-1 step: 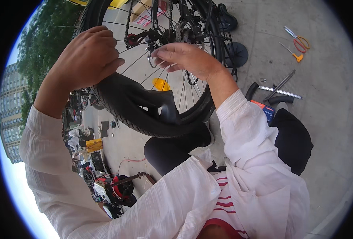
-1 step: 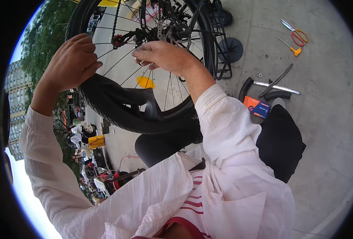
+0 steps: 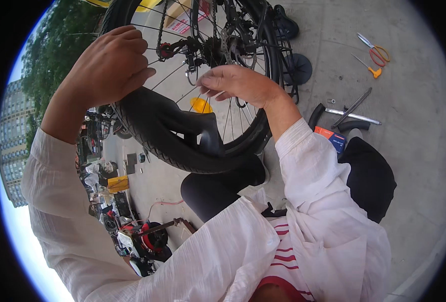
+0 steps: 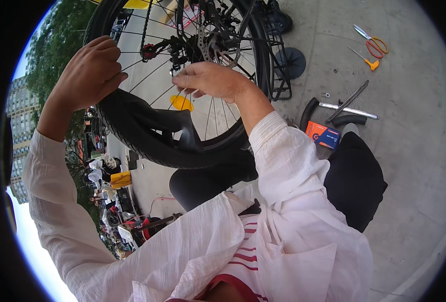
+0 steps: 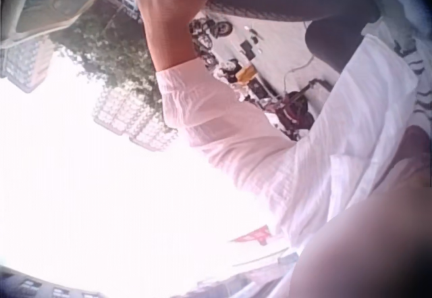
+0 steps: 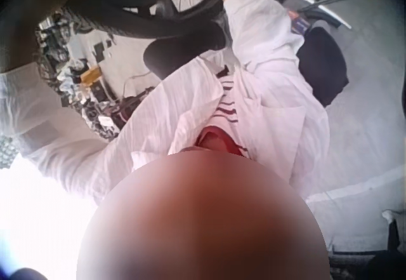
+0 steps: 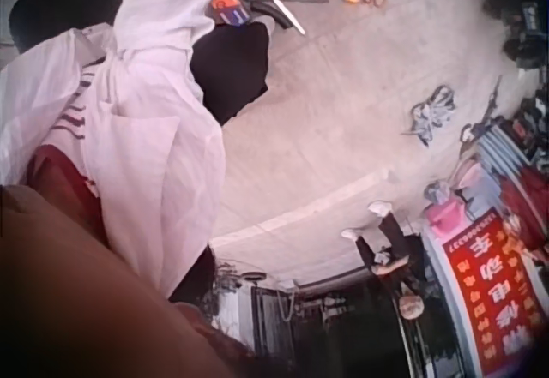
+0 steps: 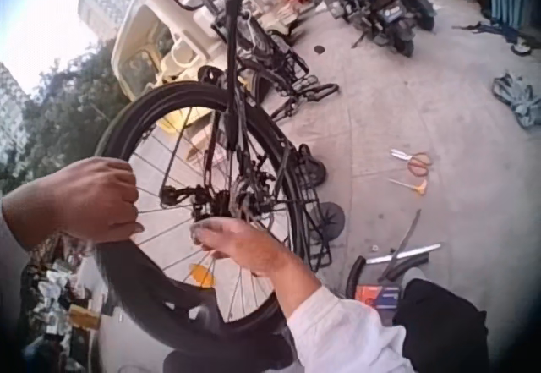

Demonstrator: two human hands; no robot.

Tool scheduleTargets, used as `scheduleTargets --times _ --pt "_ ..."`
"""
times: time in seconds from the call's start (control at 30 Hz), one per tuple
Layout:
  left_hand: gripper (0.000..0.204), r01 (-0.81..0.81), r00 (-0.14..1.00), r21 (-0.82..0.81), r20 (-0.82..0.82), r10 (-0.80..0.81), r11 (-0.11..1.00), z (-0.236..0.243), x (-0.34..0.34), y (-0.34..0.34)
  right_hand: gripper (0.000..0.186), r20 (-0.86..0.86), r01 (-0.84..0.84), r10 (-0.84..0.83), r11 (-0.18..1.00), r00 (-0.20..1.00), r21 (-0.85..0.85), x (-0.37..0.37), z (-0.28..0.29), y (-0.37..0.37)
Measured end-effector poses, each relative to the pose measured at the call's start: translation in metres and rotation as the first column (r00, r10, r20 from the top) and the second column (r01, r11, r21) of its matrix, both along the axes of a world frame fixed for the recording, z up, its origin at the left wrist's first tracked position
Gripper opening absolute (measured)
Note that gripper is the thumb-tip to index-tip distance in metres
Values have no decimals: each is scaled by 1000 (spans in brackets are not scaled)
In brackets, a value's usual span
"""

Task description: The person removes the inner tube from a bicycle tire, inspects it, and then reinstalls it into the tire. They then proceed to seat the tire bead onto the rim by hand.

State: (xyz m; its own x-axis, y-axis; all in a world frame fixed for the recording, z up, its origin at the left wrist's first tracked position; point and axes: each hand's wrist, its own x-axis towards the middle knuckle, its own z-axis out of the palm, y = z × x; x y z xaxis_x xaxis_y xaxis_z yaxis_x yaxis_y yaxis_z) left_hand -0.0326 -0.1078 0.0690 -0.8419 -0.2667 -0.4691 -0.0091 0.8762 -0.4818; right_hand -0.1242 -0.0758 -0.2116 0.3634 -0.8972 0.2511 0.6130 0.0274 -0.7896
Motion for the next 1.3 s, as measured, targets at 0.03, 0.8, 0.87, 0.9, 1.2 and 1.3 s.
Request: scheduleTargets --times 0.03,0.8,0.87,0.9,1.2,1.3 --pt "26 -6 1000 -13 6 6 1000 2 2 -4 53 -97 -94 92 996 991 -9 3 -8 10" --pt "36 12 999 36 -40 -10 999 -29 20 24 51 215 1 -57 968 975 252 87 -2 96" --pt "35 6 999 49 -34 -4 999 -30 18 22 51 89 63 -97 943 991 326 92 5 99" --pt "36 -1 1000 54 -17 2 999 -28 18 20 49 82 139 -174 935 981 325 94 9 100" --pt "40 77 997 82 -22 -75 994 -29 20 15 34 -33 330 -335 897 941 294 105 17 108" --pt "40 65 998 81 13 -66 995 -28 21 14 33 -74 393 -388 874 918 285 106 19 110"
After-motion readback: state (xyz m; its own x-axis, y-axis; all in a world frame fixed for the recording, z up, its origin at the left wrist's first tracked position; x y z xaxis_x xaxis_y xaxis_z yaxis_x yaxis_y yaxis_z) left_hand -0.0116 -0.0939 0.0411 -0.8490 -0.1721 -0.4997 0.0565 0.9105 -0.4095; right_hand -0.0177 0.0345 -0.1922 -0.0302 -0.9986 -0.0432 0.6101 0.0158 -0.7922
